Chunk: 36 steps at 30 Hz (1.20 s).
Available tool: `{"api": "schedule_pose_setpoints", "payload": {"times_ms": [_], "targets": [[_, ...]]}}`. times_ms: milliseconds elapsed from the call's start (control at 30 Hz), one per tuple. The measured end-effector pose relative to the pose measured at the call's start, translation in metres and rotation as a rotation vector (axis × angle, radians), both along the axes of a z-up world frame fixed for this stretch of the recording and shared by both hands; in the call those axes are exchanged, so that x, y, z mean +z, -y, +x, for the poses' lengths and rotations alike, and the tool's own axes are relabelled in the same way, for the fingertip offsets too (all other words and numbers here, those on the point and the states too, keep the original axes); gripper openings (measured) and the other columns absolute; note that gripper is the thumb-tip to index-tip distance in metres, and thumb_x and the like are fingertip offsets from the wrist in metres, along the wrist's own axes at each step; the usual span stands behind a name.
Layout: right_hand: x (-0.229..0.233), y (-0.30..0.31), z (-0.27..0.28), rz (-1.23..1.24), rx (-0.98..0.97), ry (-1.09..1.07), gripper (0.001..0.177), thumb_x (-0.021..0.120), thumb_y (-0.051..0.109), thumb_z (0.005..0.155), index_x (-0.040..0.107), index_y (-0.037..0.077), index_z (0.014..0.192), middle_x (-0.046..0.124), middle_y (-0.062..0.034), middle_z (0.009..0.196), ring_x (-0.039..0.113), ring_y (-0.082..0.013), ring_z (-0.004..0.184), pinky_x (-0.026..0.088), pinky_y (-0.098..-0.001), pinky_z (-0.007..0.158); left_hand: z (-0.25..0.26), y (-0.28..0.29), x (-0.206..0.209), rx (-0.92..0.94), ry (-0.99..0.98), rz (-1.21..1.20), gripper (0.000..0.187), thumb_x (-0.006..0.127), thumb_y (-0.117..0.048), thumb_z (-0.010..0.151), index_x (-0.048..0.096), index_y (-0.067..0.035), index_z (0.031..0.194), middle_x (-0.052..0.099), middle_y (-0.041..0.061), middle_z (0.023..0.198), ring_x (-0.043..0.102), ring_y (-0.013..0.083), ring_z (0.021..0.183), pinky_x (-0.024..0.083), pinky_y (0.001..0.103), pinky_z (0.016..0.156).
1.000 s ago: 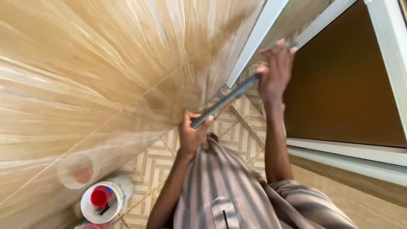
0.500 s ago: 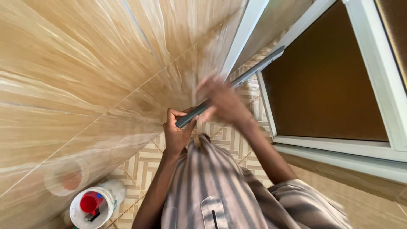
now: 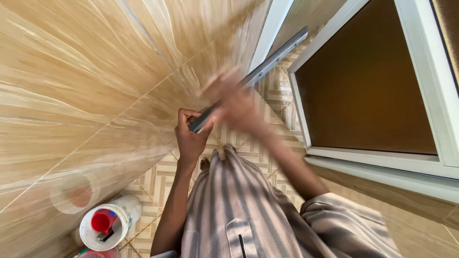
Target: The person handles various cleaning attachments, takes items out of buckets, attaches a brush head to a pole, and sweeps the bathroom floor.
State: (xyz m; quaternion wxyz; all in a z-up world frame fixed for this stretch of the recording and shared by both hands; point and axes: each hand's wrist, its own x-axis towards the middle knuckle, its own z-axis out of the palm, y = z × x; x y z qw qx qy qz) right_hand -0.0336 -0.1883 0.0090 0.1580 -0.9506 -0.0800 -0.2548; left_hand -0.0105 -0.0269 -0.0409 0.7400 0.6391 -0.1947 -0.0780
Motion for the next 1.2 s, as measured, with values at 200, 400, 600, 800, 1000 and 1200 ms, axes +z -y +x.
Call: {"api": "schedule_pose_setpoints", "payload": {"times_ms": [200, 400, 600, 800, 1000, 1200], "targets": [[0.004, -0.04, -0.005, 0.152, 0.372, -0.2, 0.041, 0.052, 0.023, 0.076, 0.054, 0.008, 0.114, 0.052, -0.012, 0.114, 0.046, -0.0231, 0.107, 0.033, -0.0392, 0.093, -0.005, 0.002, -0.004, 0.103, 0.12, 0.16, 0.03, 0.063, -0.006, 0.082, 0.036, -0.003, 0.095, 0.057, 0.013, 0.088, 0.057, 0.0099, 0.078, 0.049, 0.02, 0.067], [0.04, 0.103, 0.015, -0.331, -0.403, 0.281, 0.051, 0.057, 0.023, 0.068, 0.046, -0.005, 0.11, 0.05, -0.0208, 0.11, 0.046, -0.0334, 0.104, 0.031, -0.0457, 0.089, -0.006, 0.008, 0.03, 0.087, -0.01, 0.177, 0.033, 0.067, -0.009, 0.078, 0.036, -0.004, 0.088, 0.063, 0.013, 0.089, 0.052, 0.0057, 0.067, 0.043, 0.018, 0.056], [-0.032, 0.093, 0.023, -0.045, -0.274, -0.569, 0.024, 0.034, 0.017, 0.086, 0.055, 0.009, 0.095, 0.052, -0.012, 0.099, 0.042, -0.0349, 0.109, 0.028, -0.0454, 0.102, -0.009, 0.016, 0.022, 0.072, -0.019, 0.202, 0.034, 0.07, -0.011, 0.078, 0.039, -0.004, 0.088, 0.048, 0.004, 0.07, 0.043, 0.0049, 0.061, 0.038, 0.018, 0.053], [-0.036, 0.124, 0.029, 0.623, -0.536, 0.381, 0.064, 0.02, 0.056, 0.092, 0.024, 0.009, 0.136, 0.019, -0.0165, 0.143, 0.017, -0.0287, 0.134, 0.023, -0.0414, 0.113, -0.021, 0.026, 0.023, 0.165, 0.082, 0.268, 0.035, 0.071, -0.012, 0.075, 0.039, -0.004, 0.087, 0.049, 0.007, 0.072, 0.045, 0.007, 0.063, 0.038, 0.021, 0.055], [-0.032, 0.025, 0.044, 0.941, -0.661, 0.265, 0.078, 0.017, 0.059, 0.091, -0.004, 0.002, 0.14, -0.007, -0.0159, 0.148, -0.005, -0.0279, 0.139, 0.0, -0.0409, 0.115, -0.02, 0.031, 0.038, 0.04, 0.038, 0.095, 0.029, 0.064, -0.011, 0.081, 0.041, -0.004, 0.096, 0.062, 0.011, 0.096, 0.058, 0.0072, 0.082, 0.047, 0.02, 0.071], [-0.056, 0.068, 0.063, 1.04, -0.616, 0.182, 0.075, 0.011, 0.058, 0.086, -0.004, 0.008, 0.139, -0.006, -0.0151, 0.146, 0.002, -0.0304, 0.135, 0.006, -0.0431, 0.107, -0.016, 0.014, 0.051, -0.037, -0.017, 0.303, 0.031, 0.064, -0.01, 0.078, 0.056, 0.001, 0.106, 0.066, 0.007, 0.081, 0.062, 0.0081, 0.076, 0.048, 0.019, 0.067]]}}
